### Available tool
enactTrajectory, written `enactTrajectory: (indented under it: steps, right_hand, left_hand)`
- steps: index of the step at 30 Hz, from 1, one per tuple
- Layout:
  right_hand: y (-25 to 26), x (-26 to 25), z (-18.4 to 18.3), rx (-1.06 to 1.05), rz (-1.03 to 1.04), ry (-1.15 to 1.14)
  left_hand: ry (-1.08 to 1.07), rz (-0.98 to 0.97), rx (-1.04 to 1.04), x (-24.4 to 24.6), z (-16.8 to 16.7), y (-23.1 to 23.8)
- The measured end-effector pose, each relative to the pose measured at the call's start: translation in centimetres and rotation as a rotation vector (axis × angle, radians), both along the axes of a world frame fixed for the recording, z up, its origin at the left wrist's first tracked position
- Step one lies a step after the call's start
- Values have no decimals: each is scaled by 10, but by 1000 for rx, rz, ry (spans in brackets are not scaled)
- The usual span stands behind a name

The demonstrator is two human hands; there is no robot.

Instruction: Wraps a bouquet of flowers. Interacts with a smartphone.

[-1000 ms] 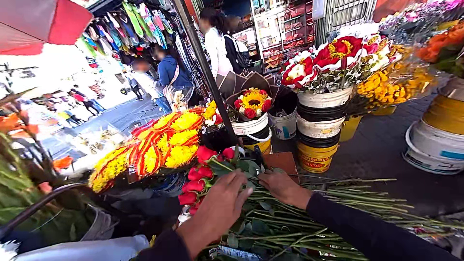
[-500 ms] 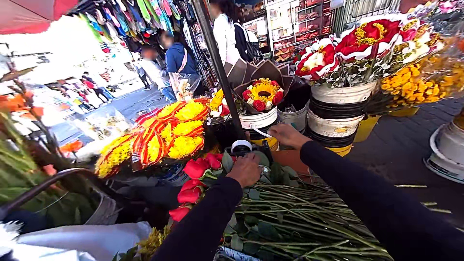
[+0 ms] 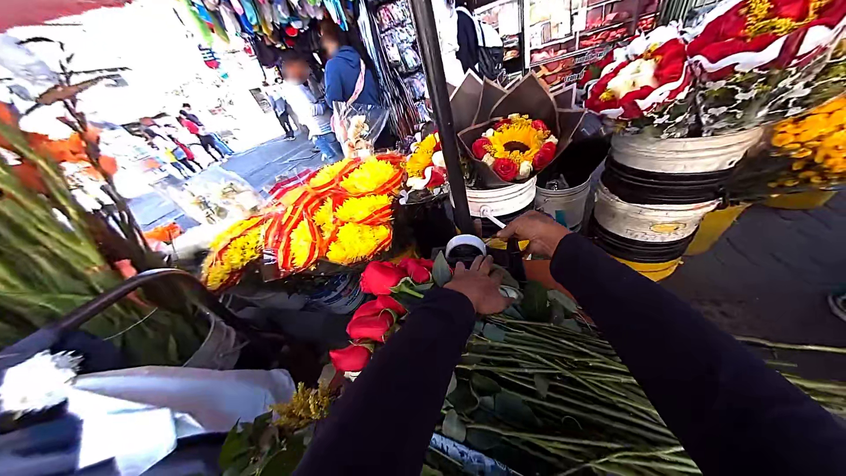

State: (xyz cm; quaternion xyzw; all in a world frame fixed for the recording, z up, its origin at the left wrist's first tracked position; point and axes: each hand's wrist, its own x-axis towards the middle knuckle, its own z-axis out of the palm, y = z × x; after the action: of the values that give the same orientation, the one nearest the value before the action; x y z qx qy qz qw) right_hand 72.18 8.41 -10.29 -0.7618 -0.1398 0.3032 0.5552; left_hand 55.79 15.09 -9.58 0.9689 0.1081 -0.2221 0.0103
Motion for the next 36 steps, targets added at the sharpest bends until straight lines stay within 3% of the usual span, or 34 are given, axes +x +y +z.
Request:
enactTrajectory:
  steps: [5, 8, 13, 22, 27, 32, 36]
  right_hand:
    - [-22, 19, -9, 256, -177, 242]
    - [-36, 28, -17, 291, -228, 333]
    - [-52, 22, -30, -68, -128, 117]
    - [-54, -7, -8, -216, -199, 61]
    - [-54, -22, -33, -418, -90, -180]
    - [-51, -44, 1, -730, -109, -320]
    - [-57, -46, 8, -696, -170, -345]
  left_hand:
    - [26, 12, -14, 3, 6, -1]
    - [34, 14, -14, 3, 6, 0]
    - [41, 14, -4, 4, 6, 0]
    - [45, 11, -14, 5, 9, 0]
    - [74, 0, 7, 12, 10, 0]
    - [93, 8, -20, 14, 13, 3]
    - [55, 7, -100, 7, 21, 3]
